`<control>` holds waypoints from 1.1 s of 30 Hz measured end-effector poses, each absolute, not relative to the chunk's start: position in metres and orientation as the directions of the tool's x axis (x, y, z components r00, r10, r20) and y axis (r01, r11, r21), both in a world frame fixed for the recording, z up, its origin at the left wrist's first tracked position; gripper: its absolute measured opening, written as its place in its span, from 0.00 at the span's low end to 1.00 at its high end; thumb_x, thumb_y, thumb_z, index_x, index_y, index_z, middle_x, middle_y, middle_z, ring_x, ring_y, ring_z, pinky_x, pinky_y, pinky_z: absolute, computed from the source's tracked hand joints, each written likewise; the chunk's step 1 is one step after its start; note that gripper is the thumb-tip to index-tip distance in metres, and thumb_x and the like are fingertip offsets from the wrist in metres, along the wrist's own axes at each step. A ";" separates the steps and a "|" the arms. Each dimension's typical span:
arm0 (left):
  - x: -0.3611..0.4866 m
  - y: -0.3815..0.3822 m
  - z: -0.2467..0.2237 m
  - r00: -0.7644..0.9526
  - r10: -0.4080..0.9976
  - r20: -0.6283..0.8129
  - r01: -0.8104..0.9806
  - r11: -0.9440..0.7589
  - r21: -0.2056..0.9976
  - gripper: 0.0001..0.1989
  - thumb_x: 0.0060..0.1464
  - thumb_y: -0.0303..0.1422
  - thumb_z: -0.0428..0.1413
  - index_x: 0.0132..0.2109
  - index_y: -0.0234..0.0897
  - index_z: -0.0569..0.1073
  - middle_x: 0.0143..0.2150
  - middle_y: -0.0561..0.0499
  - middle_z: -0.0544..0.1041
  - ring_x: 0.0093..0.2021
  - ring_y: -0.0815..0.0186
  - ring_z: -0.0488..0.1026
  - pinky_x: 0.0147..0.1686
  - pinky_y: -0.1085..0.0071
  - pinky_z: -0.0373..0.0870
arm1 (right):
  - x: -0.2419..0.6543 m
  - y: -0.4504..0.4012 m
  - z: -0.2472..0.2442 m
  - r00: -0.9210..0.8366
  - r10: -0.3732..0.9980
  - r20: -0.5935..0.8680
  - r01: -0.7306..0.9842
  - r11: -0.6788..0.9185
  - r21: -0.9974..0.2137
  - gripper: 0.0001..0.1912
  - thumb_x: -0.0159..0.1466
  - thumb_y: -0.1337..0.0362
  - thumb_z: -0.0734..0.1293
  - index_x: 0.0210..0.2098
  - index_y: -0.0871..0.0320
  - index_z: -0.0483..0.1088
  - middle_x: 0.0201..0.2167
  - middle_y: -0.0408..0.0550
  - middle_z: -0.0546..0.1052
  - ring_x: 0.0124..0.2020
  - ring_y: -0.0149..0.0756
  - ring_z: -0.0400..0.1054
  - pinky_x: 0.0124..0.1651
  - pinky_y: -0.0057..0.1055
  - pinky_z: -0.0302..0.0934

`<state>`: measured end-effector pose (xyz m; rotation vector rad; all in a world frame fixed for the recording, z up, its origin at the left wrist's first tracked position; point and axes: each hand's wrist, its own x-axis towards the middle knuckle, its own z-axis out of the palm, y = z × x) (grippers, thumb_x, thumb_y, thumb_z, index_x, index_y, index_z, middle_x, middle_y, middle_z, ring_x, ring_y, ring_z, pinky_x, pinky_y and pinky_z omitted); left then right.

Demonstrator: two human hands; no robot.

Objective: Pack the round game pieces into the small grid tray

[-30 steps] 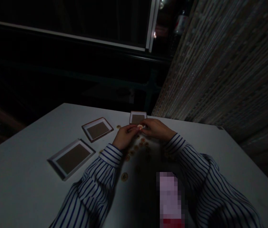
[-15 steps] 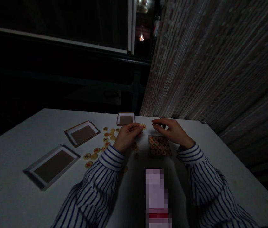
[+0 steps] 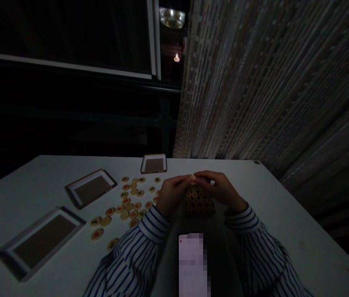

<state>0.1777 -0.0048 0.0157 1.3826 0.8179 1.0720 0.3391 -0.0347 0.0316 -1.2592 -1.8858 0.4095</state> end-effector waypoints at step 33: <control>0.209 0.014 0.021 0.409 0.912 0.005 -0.186 0.078 0.979 0.15 0.38 0.33 0.62 0.37 0.35 0.73 0.34 0.49 0.78 0.37 0.63 0.74 0.40 0.68 0.69 | 0.355 -0.034 0.020 0.005 0.925 0.379 0.585 0.304 -0.752 0.13 0.62 0.57 0.57 0.38 0.58 0.65 0.20 0.42 0.73 0.22 0.29 0.67 0.23 0.23 0.58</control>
